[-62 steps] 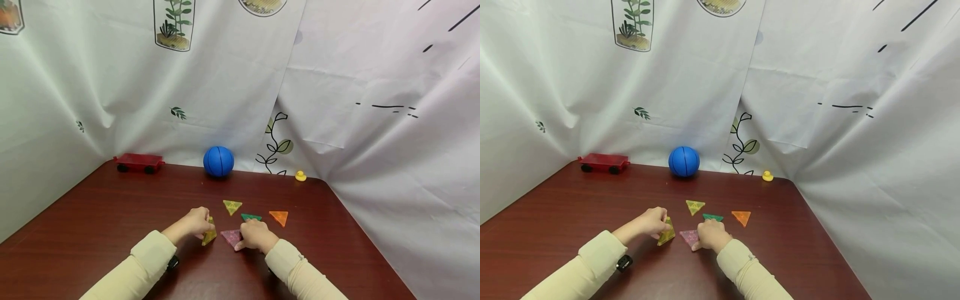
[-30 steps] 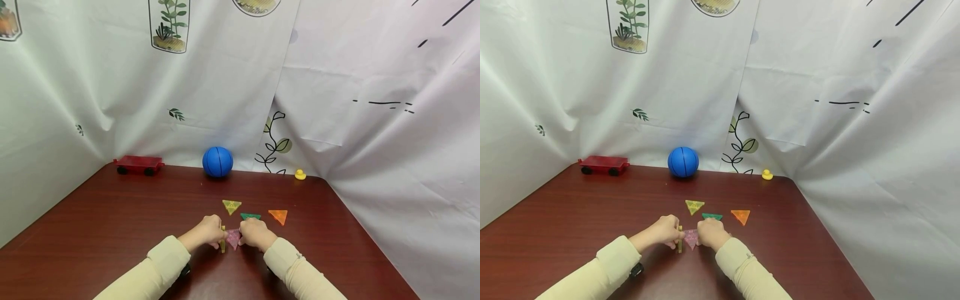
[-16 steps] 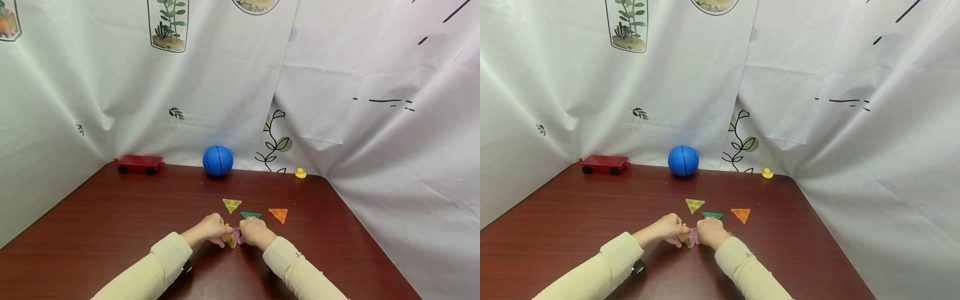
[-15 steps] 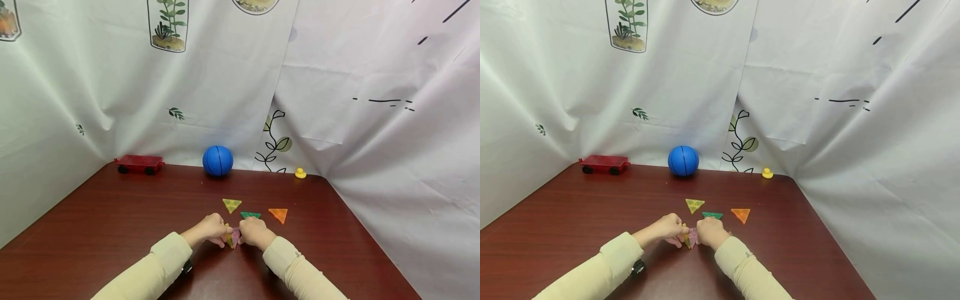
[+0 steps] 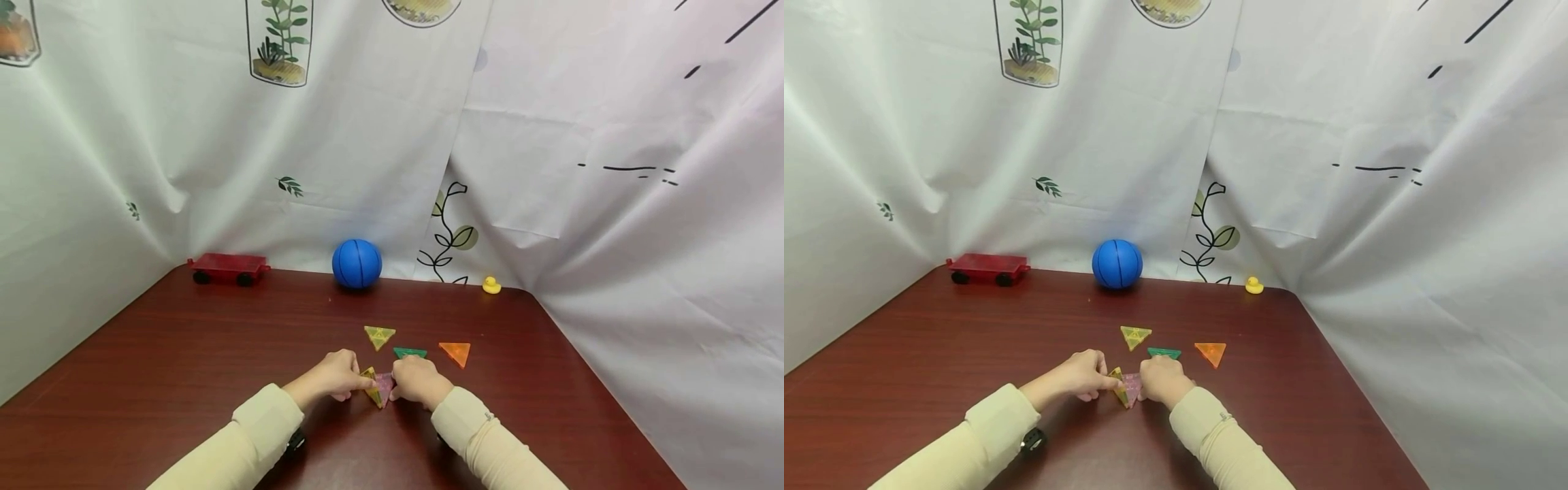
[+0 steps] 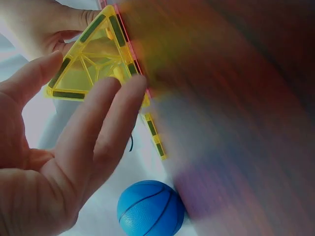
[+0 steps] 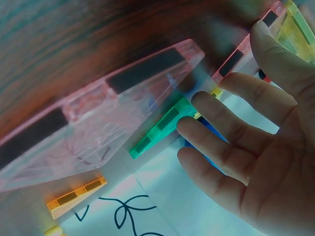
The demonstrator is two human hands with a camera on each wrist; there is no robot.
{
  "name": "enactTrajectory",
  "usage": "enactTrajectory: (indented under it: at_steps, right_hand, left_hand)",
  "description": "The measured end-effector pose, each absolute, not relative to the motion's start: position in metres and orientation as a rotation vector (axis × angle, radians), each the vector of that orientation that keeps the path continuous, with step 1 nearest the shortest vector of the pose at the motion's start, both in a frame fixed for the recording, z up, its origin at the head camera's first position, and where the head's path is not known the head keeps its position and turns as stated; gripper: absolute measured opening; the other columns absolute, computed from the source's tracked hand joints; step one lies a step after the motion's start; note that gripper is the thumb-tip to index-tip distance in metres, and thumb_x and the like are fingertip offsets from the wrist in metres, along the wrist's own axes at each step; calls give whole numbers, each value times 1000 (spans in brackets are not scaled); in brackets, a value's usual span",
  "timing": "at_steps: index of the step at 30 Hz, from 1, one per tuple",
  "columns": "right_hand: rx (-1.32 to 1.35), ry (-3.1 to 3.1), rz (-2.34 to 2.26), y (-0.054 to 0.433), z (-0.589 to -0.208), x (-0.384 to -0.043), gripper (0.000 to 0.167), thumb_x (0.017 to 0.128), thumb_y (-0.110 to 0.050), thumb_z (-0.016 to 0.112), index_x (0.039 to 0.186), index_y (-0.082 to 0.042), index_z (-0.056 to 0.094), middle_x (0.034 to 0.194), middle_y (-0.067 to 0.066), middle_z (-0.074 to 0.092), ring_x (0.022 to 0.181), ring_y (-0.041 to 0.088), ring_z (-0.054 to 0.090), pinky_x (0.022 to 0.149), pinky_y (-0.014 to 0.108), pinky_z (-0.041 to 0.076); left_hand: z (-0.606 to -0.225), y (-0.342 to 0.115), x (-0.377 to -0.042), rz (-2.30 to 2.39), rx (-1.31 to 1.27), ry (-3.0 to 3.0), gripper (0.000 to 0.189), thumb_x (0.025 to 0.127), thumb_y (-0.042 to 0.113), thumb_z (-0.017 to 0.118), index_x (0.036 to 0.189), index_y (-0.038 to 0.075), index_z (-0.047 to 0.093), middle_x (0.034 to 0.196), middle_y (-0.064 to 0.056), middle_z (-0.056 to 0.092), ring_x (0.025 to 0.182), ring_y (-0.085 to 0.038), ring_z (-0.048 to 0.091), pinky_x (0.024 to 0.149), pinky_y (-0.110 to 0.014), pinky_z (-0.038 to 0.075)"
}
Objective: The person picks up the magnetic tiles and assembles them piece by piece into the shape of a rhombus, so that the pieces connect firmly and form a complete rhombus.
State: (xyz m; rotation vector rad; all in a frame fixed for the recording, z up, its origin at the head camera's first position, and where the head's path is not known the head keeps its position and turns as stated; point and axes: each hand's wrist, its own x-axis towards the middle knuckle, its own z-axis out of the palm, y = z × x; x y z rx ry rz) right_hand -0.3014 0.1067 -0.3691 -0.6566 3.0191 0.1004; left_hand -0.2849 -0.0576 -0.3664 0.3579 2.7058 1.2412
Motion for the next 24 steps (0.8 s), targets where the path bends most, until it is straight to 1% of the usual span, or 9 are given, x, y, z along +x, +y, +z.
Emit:
enactTrajectory:
  at_steps: [4, 6, 9, 12, 17, 20, 22, 24]
  right_hand:
    - [-669, 3018, 89, 106, -369, -303, 23, 69, -32, 73, 68, -15, 58, 62, -4, 48, 59, 11, 46, 50, 29, 41]
    - [-676, 3016, 73, 105, -369, -304, 23, 68, -31, 73, 68, -14, 58, 61, -4, 47, 56, 11, 45, 48, 29, 40]
    - [-681, 3010, 68, 103, -369, -305, 22, 68, -31, 73, 70, -14, 59, 62, -5, 49, 56, 10, 44, 48, 29, 40]
    - [-674, 2996, 65, 101, -368, -306, 22, 68, -31, 73, 75, -14, 61, 67, -6, 52, 58, 9, 47, 50, 29, 42]
    - [-654, 2970, 42, 99, -363, -311, 22, 69, -28, 73, 85, -15, 67, 77, -7, 59, 68, 11, 53, 55, 30, 45]
    - [-664, 2981, 24, 100, -361, -318, 15, 70, -24, 72, 83, -17, 68, 75, -7, 58, 69, 11, 53, 56, 30, 45]
    - [-666, 3003, -5, 101, -360, -323, 10, 71, -23, 72, 78, -18, 68, 73, -7, 57, 68, 11, 52, 55, 30, 44]
    - [-659, 3030, -44, 102, -359, -329, 7, 72, -22, 71, 77, -18, 69, 72, -6, 57, 66, 12, 52, 54, 31, 43]
  left_hand:
    - [-368, -61, -288, 1237, 392, 2748, 37, 66, 21, 76, 82, 1, 50, 73, -9, 51, 48, -16, 51, 43, -27, 45]
    - [-369, -63, -289, 1208, 449, 2778, 36, 65, 21, 76, 86, 2, 54, 79, -8, 54, 55, -16, 53, 47, -28, 45]
    - [-370, -65, -291, 1170, 547, 2821, 27, 65, 17, 76, 85, 8, 61, 81, -5, 59, 69, -20, 55, 57, -32, 45]
    - [-371, -66, -293, 1149, 610, 2857, 18, 66, 12, 75, 80, 12, 64, 78, -2, 62, 79, -22, 56, 63, -33, 44]
    - [-372, -66, -295, 1191, 688, 2870, 14, 70, 0, 67, 78, 11, 66, 76, -2, 64, 78, -21, 58, 63, -31, 45]
    - [-374, -65, -296, 1200, 729, 2873, 16, 70, -4, 65, 77, 11, 66, 75, -2, 64, 78, -19, 59, 64, -30, 45]
    - [-375, -64, -296, 1199, 744, 2874, 16, 70, -4, 64, 77, 11, 66, 75, -1, 64, 78, -19, 59, 64, -29, 45]
    - [-376, -63, -296, 1194, 758, 2878, 17, 70, -4, 65, 76, 11, 66, 75, -1, 64, 77, -18, 59, 64, -28, 45]
